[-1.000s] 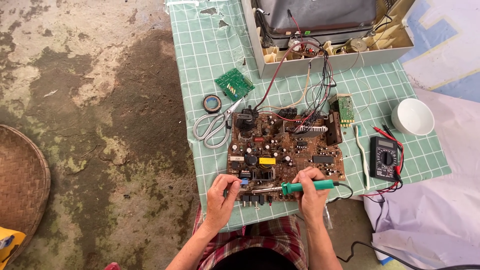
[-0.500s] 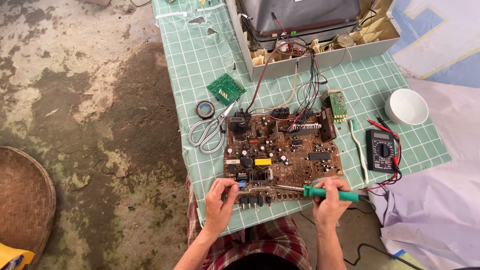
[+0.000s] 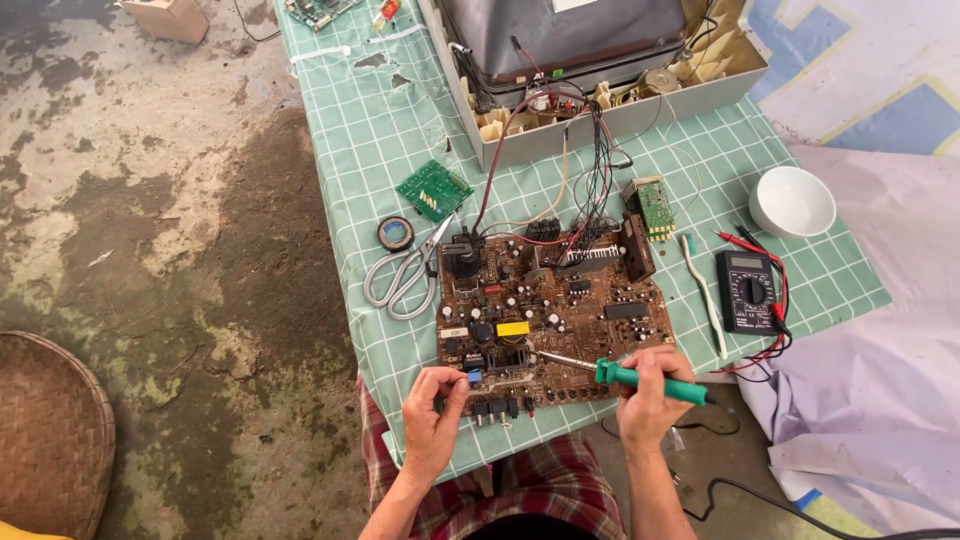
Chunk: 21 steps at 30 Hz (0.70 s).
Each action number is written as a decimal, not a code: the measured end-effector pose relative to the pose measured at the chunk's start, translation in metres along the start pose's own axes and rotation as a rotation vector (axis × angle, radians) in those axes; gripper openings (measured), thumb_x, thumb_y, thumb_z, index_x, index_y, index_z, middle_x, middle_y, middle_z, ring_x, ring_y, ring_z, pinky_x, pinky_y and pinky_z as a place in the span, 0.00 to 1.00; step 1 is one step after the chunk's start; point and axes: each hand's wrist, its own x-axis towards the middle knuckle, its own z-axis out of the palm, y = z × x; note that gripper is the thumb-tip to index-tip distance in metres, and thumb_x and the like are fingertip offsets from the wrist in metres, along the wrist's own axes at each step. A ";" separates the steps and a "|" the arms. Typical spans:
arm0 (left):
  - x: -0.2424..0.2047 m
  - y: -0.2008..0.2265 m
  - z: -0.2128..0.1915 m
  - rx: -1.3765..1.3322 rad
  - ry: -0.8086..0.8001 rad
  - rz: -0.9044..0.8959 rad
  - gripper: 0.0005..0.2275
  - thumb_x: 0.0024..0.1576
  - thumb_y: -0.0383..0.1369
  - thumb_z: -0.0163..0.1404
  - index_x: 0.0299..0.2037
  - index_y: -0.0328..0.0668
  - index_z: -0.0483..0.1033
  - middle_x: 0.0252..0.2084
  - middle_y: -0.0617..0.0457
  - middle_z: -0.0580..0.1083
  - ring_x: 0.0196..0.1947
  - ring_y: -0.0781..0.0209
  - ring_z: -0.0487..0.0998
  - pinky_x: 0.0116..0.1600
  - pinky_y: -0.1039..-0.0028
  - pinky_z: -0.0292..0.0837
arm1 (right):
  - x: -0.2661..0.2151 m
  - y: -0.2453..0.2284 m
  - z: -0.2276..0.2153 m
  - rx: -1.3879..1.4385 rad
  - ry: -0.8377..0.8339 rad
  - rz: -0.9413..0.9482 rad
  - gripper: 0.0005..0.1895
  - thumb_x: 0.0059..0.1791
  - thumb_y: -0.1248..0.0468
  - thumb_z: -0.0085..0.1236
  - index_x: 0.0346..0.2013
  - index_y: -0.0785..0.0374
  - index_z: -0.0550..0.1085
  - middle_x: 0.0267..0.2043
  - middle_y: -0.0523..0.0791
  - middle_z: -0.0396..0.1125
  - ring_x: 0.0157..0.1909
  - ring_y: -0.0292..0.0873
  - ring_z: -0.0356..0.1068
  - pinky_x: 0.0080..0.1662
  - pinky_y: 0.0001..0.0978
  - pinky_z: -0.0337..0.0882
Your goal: Soldering electronic components onto a main circuit board from a disassembled CRT television.
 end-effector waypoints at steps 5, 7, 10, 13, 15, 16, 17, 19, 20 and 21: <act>0.001 0.002 0.000 0.001 -0.002 -0.005 0.03 0.61 0.29 0.52 0.37 0.41 0.77 0.34 0.56 0.73 0.32 0.66 0.70 0.37 0.77 0.68 | -0.030 0.023 -0.024 -0.128 -0.146 -0.142 0.12 0.54 0.66 0.51 0.25 0.56 0.66 0.27 0.44 0.67 0.30 0.38 0.68 0.34 0.29 0.72; 0.001 0.001 -0.001 -0.005 -0.002 -0.002 0.03 0.61 0.28 0.52 0.37 0.41 0.77 0.34 0.56 0.73 0.32 0.66 0.70 0.38 0.77 0.68 | -0.036 -0.001 -0.019 -0.154 -0.189 -0.191 0.12 0.54 0.66 0.51 0.25 0.56 0.67 0.28 0.45 0.68 0.30 0.38 0.70 0.32 0.26 0.72; 0.000 0.000 0.000 0.006 -0.003 -0.007 0.03 0.61 0.28 0.52 0.36 0.42 0.77 0.34 0.56 0.74 0.32 0.66 0.70 0.37 0.77 0.68 | -0.040 -0.044 -0.006 -0.202 -0.174 -0.183 0.10 0.51 0.67 0.52 0.24 0.63 0.68 0.28 0.50 0.68 0.28 0.43 0.70 0.35 0.31 0.73; 0.001 0.000 0.000 0.017 -0.007 -0.009 0.02 0.61 0.28 0.52 0.37 0.42 0.78 0.34 0.56 0.74 0.32 0.66 0.70 0.37 0.77 0.68 | -0.046 -0.047 -0.008 -0.198 -0.176 -0.206 0.11 0.49 0.67 0.52 0.21 0.65 0.68 0.26 0.50 0.67 0.25 0.42 0.68 0.35 0.33 0.75; 0.000 -0.002 0.001 0.027 -0.001 -0.020 0.01 0.60 0.28 0.53 0.37 0.43 0.78 0.34 0.57 0.74 0.32 0.66 0.70 0.37 0.78 0.68 | -0.048 -0.048 -0.006 -0.240 -0.157 -0.269 0.12 0.52 0.65 0.51 0.24 0.65 0.68 0.29 0.52 0.68 0.29 0.43 0.70 0.38 0.34 0.77; 0.000 -0.002 0.001 0.027 -0.004 -0.020 0.01 0.60 0.28 0.53 0.37 0.43 0.78 0.34 0.57 0.74 0.32 0.66 0.70 0.37 0.78 0.68 | -0.048 -0.043 -0.006 -0.242 -0.155 -0.268 0.12 0.52 0.65 0.51 0.24 0.65 0.68 0.29 0.52 0.68 0.29 0.43 0.70 0.38 0.34 0.77; 0.000 -0.002 0.001 0.026 -0.003 -0.019 0.01 0.60 0.28 0.53 0.37 0.43 0.78 0.34 0.57 0.74 0.32 0.66 0.70 0.37 0.78 0.68 | -0.049 -0.039 -0.007 -0.254 -0.167 -0.281 0.12 0.52 0.64 0.52 0.24 0.63 0.69 0.30 0.51 0.69 0.30 0.42 0.71 0.40 0.34 0.78; -0.001 -0.002 0.001 0.027 -0.003 -0.018 0.01 0.60 0.28 0.53 0.37 0.43 0.78 0.34 0.57 0.74 0.32 0.66 0.70 0.37 0.78 0.68 | -0.050 -0.036 -0.005 -0.264 -0.177 -0.292 0.12 0.53 0.62 0.52 0.25 0.62 0.71 0.32 0.49 0.70 0.31 0.41 0.72 0.41 0.34 0.79; 0.000 -0.001 0.001 0.028 -0.001 -0.018 0.02 0.61 0.28 0.53 0.37 0.42 0.78 0.33 0.57 0.74 0.32 0.66 0.70 0.37 0.77 0.68 | -0.051 -0.038 -0.003 -0.256 -0.205 -0.307 0.11 0.51 0.65 0.54 0.25 0.65 0.70 0.31 0.51 0.70 0.30 0.43 0.71 0.39 0.34 0.78; 0.000 -0.001 0.001 0.028 0.001 -0.019 0.02 0.61 0.28 0.53 0.37 0.42 0.78 0.33 0.57 0.74 0.32 0.66 0.70 0.37 0.77 0.68 | -0.052 -0.039 0.000 -0.247 -0.233 -0.322 0.10 0.49 0.67 0.55 0.24 0.68 0.70 0.30 0.53 0.70 0.29 0.44 0.70 0.37 0.33 0.76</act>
